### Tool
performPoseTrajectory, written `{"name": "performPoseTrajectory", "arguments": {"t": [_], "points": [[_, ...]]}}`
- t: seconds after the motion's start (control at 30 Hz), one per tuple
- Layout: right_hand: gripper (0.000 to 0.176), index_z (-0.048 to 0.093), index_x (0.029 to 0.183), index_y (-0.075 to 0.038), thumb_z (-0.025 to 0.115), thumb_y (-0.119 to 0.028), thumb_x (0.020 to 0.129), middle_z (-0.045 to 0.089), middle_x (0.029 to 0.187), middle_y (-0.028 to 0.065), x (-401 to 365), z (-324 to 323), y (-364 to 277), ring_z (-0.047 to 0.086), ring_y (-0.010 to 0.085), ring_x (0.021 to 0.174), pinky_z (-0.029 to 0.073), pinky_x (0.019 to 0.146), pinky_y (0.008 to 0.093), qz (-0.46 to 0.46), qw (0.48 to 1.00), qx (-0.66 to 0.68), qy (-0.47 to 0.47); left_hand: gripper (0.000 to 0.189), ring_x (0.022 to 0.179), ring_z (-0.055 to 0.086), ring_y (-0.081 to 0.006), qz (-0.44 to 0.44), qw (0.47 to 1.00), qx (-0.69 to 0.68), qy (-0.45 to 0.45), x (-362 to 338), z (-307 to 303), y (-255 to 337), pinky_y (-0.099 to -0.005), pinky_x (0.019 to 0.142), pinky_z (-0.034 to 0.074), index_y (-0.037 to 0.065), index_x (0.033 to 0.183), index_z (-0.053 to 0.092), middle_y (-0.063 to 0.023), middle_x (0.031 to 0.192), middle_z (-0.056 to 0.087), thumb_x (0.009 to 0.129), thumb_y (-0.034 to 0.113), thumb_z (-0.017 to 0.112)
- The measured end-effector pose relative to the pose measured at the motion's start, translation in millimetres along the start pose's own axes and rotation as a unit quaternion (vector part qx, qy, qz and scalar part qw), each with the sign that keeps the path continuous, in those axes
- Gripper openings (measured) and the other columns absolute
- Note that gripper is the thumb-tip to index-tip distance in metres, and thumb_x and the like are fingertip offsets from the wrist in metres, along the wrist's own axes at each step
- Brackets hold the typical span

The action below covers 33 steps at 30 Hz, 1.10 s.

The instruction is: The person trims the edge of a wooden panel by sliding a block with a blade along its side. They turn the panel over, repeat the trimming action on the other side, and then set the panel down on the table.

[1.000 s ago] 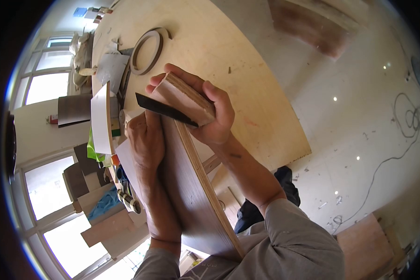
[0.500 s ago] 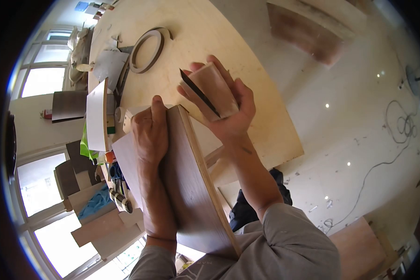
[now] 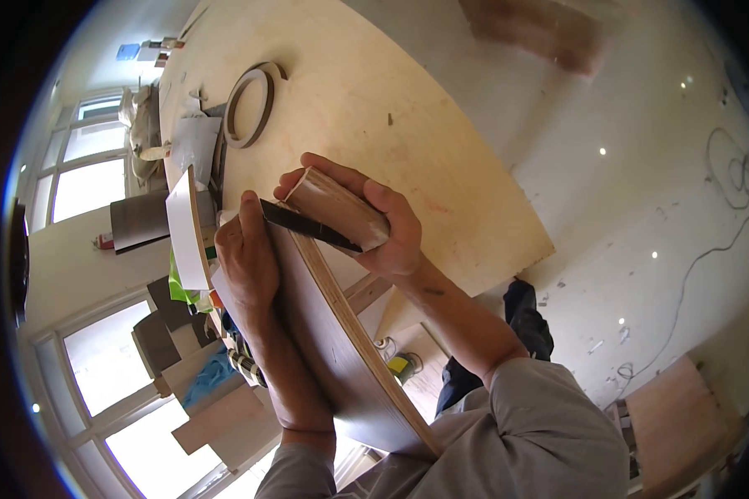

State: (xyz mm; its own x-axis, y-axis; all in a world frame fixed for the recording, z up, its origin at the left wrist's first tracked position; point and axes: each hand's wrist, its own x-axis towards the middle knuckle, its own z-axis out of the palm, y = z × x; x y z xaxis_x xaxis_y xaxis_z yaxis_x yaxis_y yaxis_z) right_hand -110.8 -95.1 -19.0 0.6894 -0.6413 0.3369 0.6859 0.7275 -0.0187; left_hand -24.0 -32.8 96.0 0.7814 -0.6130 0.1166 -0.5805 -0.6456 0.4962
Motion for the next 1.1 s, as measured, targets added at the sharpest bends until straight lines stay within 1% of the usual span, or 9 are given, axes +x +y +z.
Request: {"name": "performPoseTrajectory", "arguments": {"t": [0.23, 0.33, 0.43, 0.53, 0.63, 0.83, 0.93, 1.03, 1.1], "points": [[0.063, 0.032, 0.146, -0.001, 0.026, -0.039, 0.096, 0.047, 0.138, 0.0214, 12, 5, 3, 0.042, 0.0396, 0.132, 0.028, 0.113, 0.0486, -0.002, 1.000, 0.007, 0.002, 0.051, 0.044, 0.043, -0.0211, 0.004, 1.000, -0.016, 0.010, -1, 1, 2, -0.0410, 0.050, 0.035, -0.006, 0.062, 0.056, -0.0166, 0.050, 0.051, 0.100, 0.028, 0.047], [0.063, 0.032, 0.146, 0.000, 0.026, -0.039, 0.096, 0.047, 0.138, 0.0217, 12, 4, 5, 0.043, 0.0399, 0.131, 0.028, 0.113, 0.0492, -0.001, 1.000, 0.006, 0.010, 0.052, 0.045, 0.045, -0.0212, 0.020, 1.000, -0.015, 0.004, 0, 1, 0, -0.0408, 0.051, 0.036, -0.006, 0.062, 0.056, -0.0172, 0.051, 0.052, 0.100, 0.029, 0.046], [0.063, 0.033, 0.146, 0.000, 0.026, -0.039, 0.096, 0.047, 0.139, 0.0219, 12, 5, 4, 0.043, 0.0398, 0.131, 0.028, 0.113, 0.0494, 0.003, 1.000, 0.016, 0.010, 0.053, 0.047, 0.049, -0.0230, -0.009, 1.000, 0.004, -0.001, -1, 0, 2, -0.0408, 0.052, 0.038, -0.006, 0.063, 0.058, -0.0181, 0.053, 0.054, 0.100, 0.030, 0.045], [0.063, 0.033, 0.145, 0.000, 0.026, -0.039, 0.096, 0.048, 0.138, 0.0218, 16, 7, 2, 0.044, 0.0398, 0.131, 0.028, 0.113, 0.0494, 0.007, 1.000, 0.018, 0.009, 0.054, 0.048, 0.052, -0.0243, 0.007, 1.000, 0.007, 0.011, -2, 1, 4, -0.0410, 0.054, 0.040, -0.006, 0.064, 0.058, -0.0187, 0.053, 0.055, 0.100, 0.031, 0.045], [0.064, 0.034, 0.145, 0.000, 0.025, -0.039, 0.095, 0.049, 0.137, 0.0217, 19, 9, 1, 0.045, 0.0402, 0.129, 0.028, 0.113, 0.0493, 0.012, 1.000, -0.001, 0.019, 0.055, 0.047, 0.051, -0.0244, 0.001, 1.000, -0.013, 0.000, -1, 1, 2, -0.0413, 0.055, 0.040, -0.006, 0.063, 0.059, -0.0188, 0.052, 0.054, 0.100, 0.032, 0.045], [0.065, 0.036, 0.144, 0.001, 0.024, -0.039, 0.094, 0.051, 0.135, 0.0217, 21, 9, 2, 0.046, 0.0400, 0.129, 0.029, 0.112, 0.0493, 0.002, 1.000, -0.010, 0.010, 0.055, 0.048, 0.051, -0.0243, 0.009, 1.000, -0.017, -0.001, 0, 1, 1, -0.0409, 0.056, 0.041, -0.007, 0.065, 0.060, -0.0186, 0.052, 0.053, 0.100, 0.032, 0.044], [0.065, 0.036, 0.143, 0.001, 0.024, -0.040, 0.094, 0.051, 0.135, 0.0217, 21, 10, 2, 0.047, 0.0398, 0.128, 0.030, 0.112, 0.0495, 0.004, 1.000, -0.008, 0.015, 0.055, 0.048, 0.053, -0.0244, 0.003, 1.000, -0.006, -0.016, 0, -1, 0, -0.0403, 0.056, 0.042, -0.007, 0.066, 0.061, -0.0188, 0.052, 0.054, 0.100, 0.033, 0.044], [0.066, 0.036, 0.143, 0.001, 0.024, -0.040, 0.094, 0.051, 0.135, 0.0217, 21, 10, 2, 0.047, 0.0400, 0.127, 0.031, 0.111, 0.0495, 0.004, 1.000, -0.017, 0.023, 0.055, 0.048, 0.053, -0.0249, 0.022, 1.000, -0.012, 0.004, 0, 1, 3, -0.0407, 0.056, 0.042, -0.007, 0.066, 0.062, -0.0191, 0.052, 0.053, 0.100, 0.033, 0.045], [0.066, 0.036, 0.143, 0.001, 0.024, -0.041, 0.094, 0.052, 0.134, 0.0218, 22, 10, 3, 0.047, 0.0402, 0.127, 0.031, 0.111, 0.0496, -0.002, 1.000, -0.020, 0.016, 0.055, 0.048, 0.054, -0.0258, 0.014, 1.000, -0.010, 0.002, 0, 1, 2, -0.0413, 0.055, 0.041, -0.006, 0.066, 0.061, -0.0191, 0.052, 0.053, 0.101, 0.033, 0.045]]}}
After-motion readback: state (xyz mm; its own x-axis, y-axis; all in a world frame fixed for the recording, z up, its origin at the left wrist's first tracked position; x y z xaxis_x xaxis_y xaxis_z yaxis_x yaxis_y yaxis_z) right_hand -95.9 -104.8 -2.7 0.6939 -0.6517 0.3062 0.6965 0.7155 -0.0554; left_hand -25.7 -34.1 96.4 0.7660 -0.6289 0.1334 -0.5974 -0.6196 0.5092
